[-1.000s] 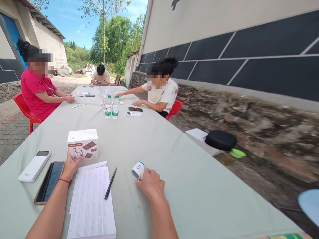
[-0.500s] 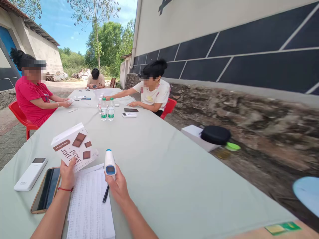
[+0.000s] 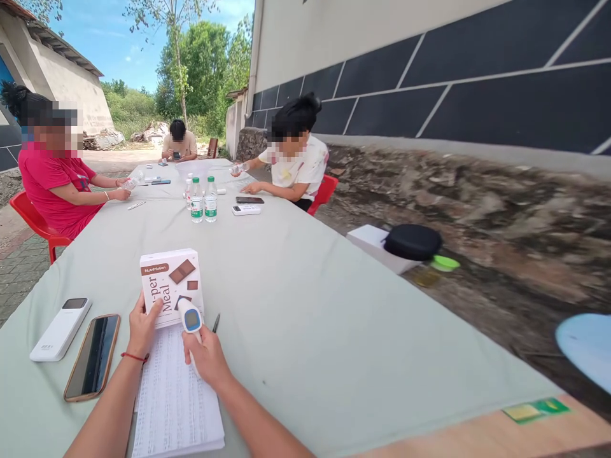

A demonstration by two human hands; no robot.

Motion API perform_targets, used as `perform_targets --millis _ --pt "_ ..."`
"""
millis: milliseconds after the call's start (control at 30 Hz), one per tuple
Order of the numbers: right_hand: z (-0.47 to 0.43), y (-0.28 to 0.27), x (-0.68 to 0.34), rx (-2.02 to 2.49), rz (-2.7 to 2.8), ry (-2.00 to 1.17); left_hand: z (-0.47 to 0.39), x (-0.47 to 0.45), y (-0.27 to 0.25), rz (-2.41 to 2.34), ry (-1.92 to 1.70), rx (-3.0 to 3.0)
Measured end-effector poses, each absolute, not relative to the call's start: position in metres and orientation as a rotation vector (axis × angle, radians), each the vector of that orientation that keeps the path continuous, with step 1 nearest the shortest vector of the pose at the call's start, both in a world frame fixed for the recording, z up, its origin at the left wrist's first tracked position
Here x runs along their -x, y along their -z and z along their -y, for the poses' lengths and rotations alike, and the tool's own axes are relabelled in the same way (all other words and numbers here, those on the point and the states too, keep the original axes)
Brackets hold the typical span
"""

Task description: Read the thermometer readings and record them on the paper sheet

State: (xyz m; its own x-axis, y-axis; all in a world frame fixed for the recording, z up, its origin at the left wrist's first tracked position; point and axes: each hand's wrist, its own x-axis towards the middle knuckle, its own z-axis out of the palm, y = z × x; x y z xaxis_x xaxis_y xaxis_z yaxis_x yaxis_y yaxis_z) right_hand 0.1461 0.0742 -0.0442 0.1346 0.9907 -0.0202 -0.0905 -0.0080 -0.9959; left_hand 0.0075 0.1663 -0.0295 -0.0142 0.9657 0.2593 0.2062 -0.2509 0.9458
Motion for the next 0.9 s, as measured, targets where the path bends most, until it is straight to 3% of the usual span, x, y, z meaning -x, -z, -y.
perform_targets --millis 900 --pt "-0.072 0.0428 -0.1495 1.288 1.123 -1.141 -0.1681 -0.0061 0.0291 -1.312 -1.275 -1.613"
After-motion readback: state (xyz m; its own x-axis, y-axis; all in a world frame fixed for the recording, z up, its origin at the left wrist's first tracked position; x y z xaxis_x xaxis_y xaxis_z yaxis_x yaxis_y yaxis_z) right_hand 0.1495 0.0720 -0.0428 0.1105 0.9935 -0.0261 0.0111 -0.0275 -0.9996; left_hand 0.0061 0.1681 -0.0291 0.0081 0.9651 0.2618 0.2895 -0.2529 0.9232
